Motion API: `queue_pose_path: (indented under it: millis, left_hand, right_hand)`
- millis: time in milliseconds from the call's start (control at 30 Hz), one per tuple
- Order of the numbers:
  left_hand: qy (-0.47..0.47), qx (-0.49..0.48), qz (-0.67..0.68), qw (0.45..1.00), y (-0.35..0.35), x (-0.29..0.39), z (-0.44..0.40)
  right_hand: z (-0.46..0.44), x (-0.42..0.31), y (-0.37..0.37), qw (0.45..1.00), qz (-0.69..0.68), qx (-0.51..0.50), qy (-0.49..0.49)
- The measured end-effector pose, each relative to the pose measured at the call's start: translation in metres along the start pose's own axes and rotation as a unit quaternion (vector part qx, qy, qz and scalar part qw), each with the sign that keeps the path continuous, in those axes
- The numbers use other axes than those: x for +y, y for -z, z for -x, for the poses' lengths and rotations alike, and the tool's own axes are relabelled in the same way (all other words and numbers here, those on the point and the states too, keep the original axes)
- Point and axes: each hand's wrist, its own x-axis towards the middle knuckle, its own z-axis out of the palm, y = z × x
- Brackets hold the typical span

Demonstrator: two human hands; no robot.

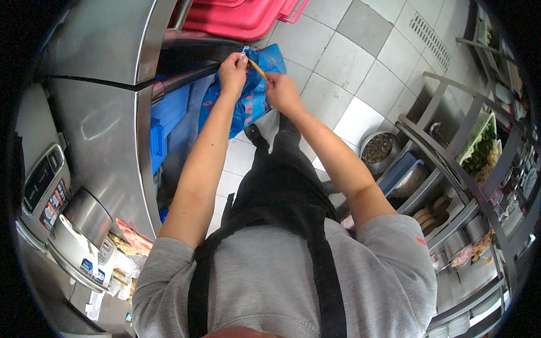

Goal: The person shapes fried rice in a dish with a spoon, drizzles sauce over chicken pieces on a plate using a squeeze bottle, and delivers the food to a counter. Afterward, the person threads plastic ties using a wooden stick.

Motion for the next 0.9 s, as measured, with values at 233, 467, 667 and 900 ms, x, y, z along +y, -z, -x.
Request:
queue_pose_path:
  millis: [233, 467, 667, 900]
  left_hand:
    - [-0.129, 0.089, -0.086, 0.984, 0.009, 0.012, -0.001]
    - [-0.171, 0.060, -0.053, 0.982, 0.009, 0.024, 0.011]
    - [0.058, 0.056, 0.104, 0.991, 0.008, -0.004, 0.002]
    - [0.066, 0.038, 0.183, 0.980, 0.010, -0.004, 0.004]
  right_hand:
    - [-0.010, -0.010, 0.002, 0.999, -0.006, 0.011, 0.051]
    - [-0.040, -0.024, 0.003, 0.847, -0.481, -0.147, -0.174]
    - [-0.053, -0.040, 0.008, 0.967, -0.244, -0.039, -0.061]
    - [-0.046, -0.018, -0.001, 0.996, -0.075, 0.025, -0.032]
